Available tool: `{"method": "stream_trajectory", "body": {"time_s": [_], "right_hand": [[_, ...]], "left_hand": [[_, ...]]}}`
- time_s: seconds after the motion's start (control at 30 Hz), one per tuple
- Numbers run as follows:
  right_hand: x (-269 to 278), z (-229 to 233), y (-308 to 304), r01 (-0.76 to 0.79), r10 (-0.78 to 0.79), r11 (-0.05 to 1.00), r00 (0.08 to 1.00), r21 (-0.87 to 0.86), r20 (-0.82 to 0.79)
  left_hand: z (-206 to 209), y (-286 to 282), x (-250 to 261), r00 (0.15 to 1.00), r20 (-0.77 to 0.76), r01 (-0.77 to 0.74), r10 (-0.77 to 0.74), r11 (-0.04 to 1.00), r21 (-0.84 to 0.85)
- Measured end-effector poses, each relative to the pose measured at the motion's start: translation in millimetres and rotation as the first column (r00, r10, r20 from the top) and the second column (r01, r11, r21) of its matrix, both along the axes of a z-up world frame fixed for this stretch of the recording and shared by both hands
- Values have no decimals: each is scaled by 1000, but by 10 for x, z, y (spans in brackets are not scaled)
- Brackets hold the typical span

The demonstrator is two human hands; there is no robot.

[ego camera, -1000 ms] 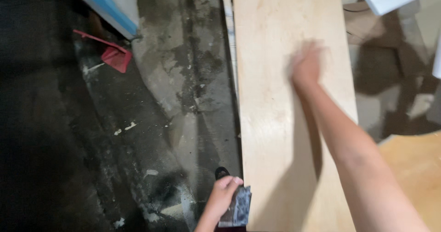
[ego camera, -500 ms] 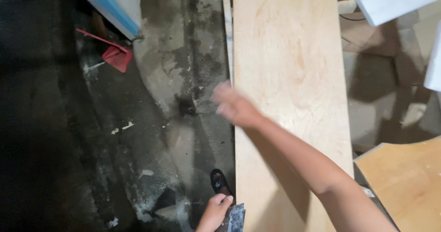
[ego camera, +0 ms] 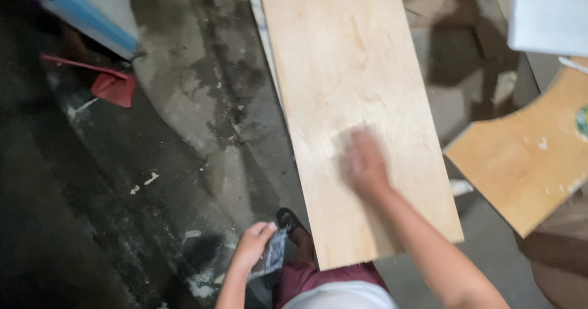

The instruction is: The person sands a wooden board with sandpaper. They then apply a white substance from a can onto small square sheets using an applicator.

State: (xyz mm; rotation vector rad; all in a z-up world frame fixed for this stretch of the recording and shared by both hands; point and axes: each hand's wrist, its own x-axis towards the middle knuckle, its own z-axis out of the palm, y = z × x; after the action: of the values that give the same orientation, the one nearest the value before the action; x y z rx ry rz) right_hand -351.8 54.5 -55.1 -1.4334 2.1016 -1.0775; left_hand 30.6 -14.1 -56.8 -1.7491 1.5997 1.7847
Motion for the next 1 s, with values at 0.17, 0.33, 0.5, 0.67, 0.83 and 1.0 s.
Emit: {"method": "stream_trajectory", "body": {"time_s": [0.17,0.33,0.5,0.67,0.83,1.0], "right_hand": [[232,101,894,572,-304,716,772,401,-558],[2013,64,1117,-559,558,829,829,-1,-38],[1883,-116,934,-366,341,929,902,-50,-265],[708,-47,1358,211,-10,899,885,383,-465],[336,-165,2390,760,-465,650,411,13,-785],[88,-185,2629,887,-835,231,392,401,-387]], "left_hand": [[180,-228,-99,989,-139,32,-44,995,-91],[426,-550,-396,965,-260,-69,29,987,-146],[692,-775,-633,949,-316,-50,-7,984,-172],[929,-544,-757,938,-341,9,-57,990,-141],[440,-334,-629,932,-357,32,-60,996,-84],[677,-223,-412,952,-299,53,-62,998,-37]]}}
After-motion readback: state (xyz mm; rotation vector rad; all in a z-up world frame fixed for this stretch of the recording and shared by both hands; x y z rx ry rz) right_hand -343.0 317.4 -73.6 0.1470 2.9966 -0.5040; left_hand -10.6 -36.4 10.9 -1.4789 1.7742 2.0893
